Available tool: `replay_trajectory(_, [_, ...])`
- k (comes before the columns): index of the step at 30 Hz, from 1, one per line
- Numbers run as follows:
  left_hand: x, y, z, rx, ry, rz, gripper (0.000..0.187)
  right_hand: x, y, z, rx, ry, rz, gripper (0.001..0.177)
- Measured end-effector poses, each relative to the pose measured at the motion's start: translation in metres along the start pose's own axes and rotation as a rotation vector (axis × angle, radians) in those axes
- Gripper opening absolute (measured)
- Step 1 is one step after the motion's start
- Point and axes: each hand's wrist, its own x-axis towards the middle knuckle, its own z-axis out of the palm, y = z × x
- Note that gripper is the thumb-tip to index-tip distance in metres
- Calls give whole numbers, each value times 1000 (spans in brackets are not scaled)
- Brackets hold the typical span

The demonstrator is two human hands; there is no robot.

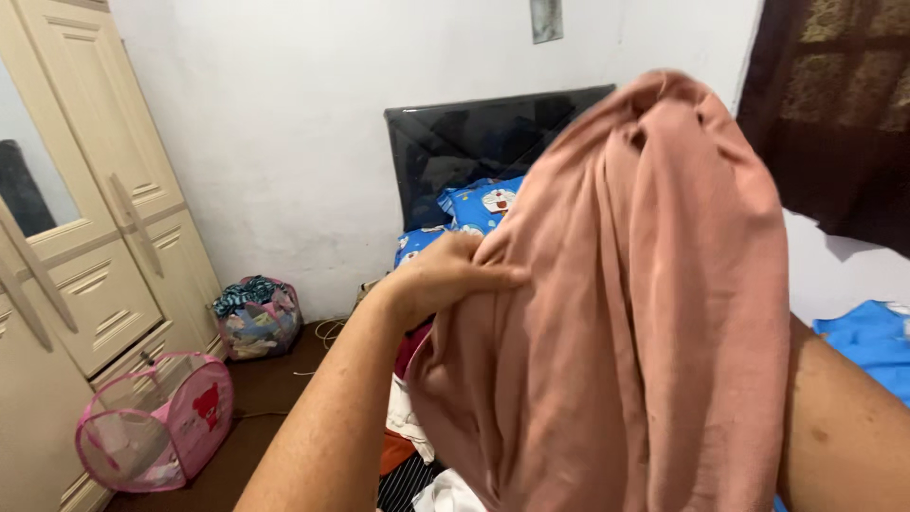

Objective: The person folds multiple clean garments on a bed, including a white shirt with red hearts, blue striped shorts, a white t-shirt, a pink hoodie, maroon trousers, and a white shirt with a graphic. The person picks up each item, smooths it, folds it, and places it on a growing stack.

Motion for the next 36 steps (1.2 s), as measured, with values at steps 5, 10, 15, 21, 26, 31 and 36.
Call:
replay_trajectory(5, [-19, -28, 4, -253, 109, -5, 36, -20, 63, -82, -161, -84, 165, 38])
replay_trajectory(10, [-21, -38, 4, -423, 231, -43, 28, -49, 155, -150, -391, -87, 650, 36])
replay_trajectory(15, [0, -39, 39, -217, 188, 98, 27, -63, 181, -123, -272, -250, 660, 47])
replay_trajectory(21, [61, -51, 63, -853, 421, -218, 30, -79, 133, -5, -330, -204, 257, 59])
replay_trajectory(26, [80, -60, 61, -1220, 348, -68, 36, -89, 102, 48, -136, -87, 115, 57])
replay_trajectory(31, [36, -64, 41, -493, 365, 304, 48, -37, 87, 6, 187, -30, 287, 36])
replay_trajectory(36, [26, -55, 77, -265, 5, 352, 50, -4, 80, -37, 644, -238, 491, 30])
